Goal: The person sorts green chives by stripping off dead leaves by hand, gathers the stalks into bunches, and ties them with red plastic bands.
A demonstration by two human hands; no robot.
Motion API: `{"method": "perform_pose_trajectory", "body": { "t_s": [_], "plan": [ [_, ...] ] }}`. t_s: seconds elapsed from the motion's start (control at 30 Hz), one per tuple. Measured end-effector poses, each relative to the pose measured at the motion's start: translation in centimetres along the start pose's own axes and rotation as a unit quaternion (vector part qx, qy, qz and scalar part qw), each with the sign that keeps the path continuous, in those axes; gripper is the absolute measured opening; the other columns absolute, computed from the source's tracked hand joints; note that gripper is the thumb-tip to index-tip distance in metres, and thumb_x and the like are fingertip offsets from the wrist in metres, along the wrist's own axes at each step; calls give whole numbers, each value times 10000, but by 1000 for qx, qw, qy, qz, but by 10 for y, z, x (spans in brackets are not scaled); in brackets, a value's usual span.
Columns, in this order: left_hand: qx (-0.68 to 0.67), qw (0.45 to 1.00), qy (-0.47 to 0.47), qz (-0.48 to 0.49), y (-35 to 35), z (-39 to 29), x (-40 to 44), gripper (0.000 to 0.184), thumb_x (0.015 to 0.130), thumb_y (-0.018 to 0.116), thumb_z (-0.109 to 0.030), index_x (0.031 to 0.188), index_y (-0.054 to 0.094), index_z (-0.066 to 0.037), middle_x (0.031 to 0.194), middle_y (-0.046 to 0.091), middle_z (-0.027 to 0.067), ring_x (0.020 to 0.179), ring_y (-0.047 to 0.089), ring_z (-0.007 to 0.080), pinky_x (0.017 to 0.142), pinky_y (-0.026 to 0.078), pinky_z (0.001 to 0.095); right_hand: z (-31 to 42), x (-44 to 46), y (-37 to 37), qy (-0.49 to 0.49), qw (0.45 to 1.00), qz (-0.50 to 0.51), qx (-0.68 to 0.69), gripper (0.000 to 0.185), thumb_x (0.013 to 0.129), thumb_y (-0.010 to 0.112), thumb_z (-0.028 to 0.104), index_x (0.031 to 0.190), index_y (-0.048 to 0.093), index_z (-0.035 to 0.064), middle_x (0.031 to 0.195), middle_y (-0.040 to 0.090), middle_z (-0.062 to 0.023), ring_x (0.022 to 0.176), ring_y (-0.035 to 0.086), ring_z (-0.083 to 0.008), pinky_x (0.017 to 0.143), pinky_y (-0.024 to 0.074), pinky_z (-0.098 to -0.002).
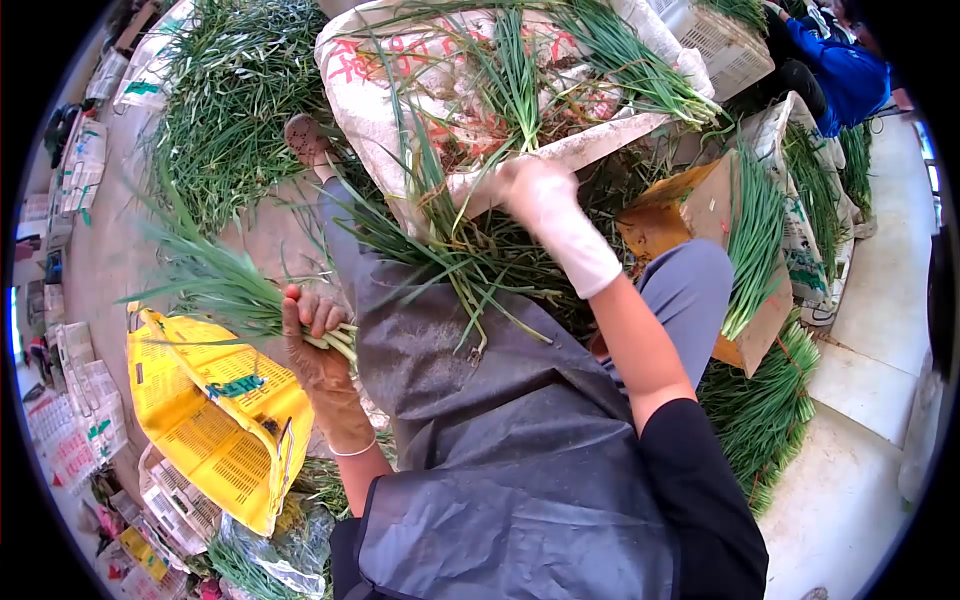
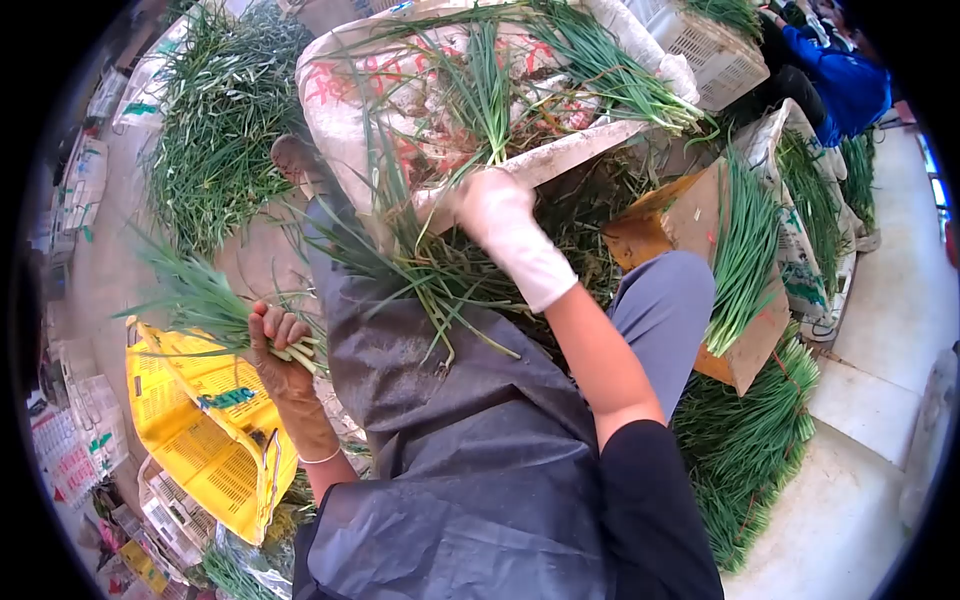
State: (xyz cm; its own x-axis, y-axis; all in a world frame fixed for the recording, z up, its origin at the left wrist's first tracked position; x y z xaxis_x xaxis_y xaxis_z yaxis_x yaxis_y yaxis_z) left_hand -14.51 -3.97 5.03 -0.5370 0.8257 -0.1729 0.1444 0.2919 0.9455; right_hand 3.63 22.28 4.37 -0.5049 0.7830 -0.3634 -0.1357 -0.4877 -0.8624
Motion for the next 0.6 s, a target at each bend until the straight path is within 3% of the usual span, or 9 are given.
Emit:
{"method": "perform_pose_trajectory", "body": {
  "t_s": [0.03, 0.07, 0.17, 0.3, 0.37, 0.4, 0.5, 0.53, 0.6],
  "plan": [
    [-22, 1000, -12, -9, -5, 5, 1, 164, 912, 508, -145, 1001, 543, -12, 667, 382, -8, 540, 348, 79, 547, 330, 239, -9, 26, -11, 98, 989, -97, -54, 580, 796, 507, 595, 989, 634, 63, 983, 632, -167, 957, 599, -251, 837, 454, -378],
    [-37, 999, -11, -24, -4, 15, 1, 187, 914, 507, -153, 1007, 543, 5, 658, 384, -14, 529, 352, 77, 541, 332, 240, -24, 52, -13, 91, 976, -161, -112, 596, 781, 545, 582, 1043, 617, 52, 1021, 629, -151, 964, 597, -266, 845, 448, -402],
    [-98, 992, -73, -23, -2, 32, 3, 201, 917, 504, -157, 1003, 544, 20, 661, 391, -12, 521, 357, 77, 537, 332, 240, -43, 104, 2, 141, 987, -11, -73, 513, 752, 623, 473, 1018, 622, 34, 1033, 626, -166, 988, 588, -318, 831, 449, -416],
    [-52, 996, -52, -49, 2, 37, 5, 186, 914, 512, -153, 1028, 521, -5, 670, 413, 2, 522, 367, 75, 526, 334, 233, -17, 92, -40, 9, 973, -204, 110, 378, 779, 601, 335, 1047, 610, 69, 955, 640, -178, 882, 615, -317, 786, 466, -405],
    [-17, 996, -44, -73, 5, 44, 9, 190, 899, 535, -130, 1047, 518, -13, 699, 442, 17, 554, 400, 79, 547, 342, 229, -28, 94, -31, 18, 987, -144, 72, 394, 791, 606, 341, 1081, 593, 75, 928, 651, -155, 863, 621, -303, 772, 464, -380],
    [0, 996, -47, -76, 7, 49, 9, 187, 887, 548, -115, 1045, 526, -17, 727, 475, 28, 561, 411, 83, 552, 346, 232, -38, 99, -16, 39, 968, 7, 247, 397, 812, 606, 324, 1111, 580, 63, 922, 652, -145, 842, 630, -245, 763, 458, -345],
    [20, 997, -43, -64, 23, 66, 24, 184, 864, 572, -84, 1036, 543, -27, 795, 545, 55, 569, 431, 89, 559, 357, 240, -36, 74, 0, -78, 886, -18, 457, 395, 834, 591, 257, 1092, 563, -41, 865, 658, -100, 734, 597, -160, 690, 451, -304],
    [32, 995, -55, -76, 27, 70, 19, 184, 853, 583, -70, 1030, 553, -33, 834, 582, 71, 571, 442, 93, 561, 364, 245, -35, 58, 2, -17, 909, -19, 415, 401, 849, 575, 243, 1093, 546, -74, 831, 653, -71, 700, 577, -140, 660, 447, -265],
    [63, 993, -75, -68, 31, 79, 21, 200, 843, 593, -63, 1035, 554, -23, 882, 607, 92, 578, 455, 92, 560, 376, 246, -32, 43, 5, -12, 850, 14, 527, 334, 859, 578, 163, 1107, 546, -57, 842, 648, -78, 696, 573, -119, 649, 451, -233]
  ]
}}
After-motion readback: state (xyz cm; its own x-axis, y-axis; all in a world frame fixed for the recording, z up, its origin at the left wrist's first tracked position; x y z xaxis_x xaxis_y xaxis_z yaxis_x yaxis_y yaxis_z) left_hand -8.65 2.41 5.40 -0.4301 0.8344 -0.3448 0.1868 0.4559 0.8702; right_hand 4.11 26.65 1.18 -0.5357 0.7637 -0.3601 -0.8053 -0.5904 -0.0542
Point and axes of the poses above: each hand's wrist, its own x-axis towards the middle knuckle, its own y-axis out of the palm, z = x × y, the point moved 3 cm from there along x, towards the middle knuckle
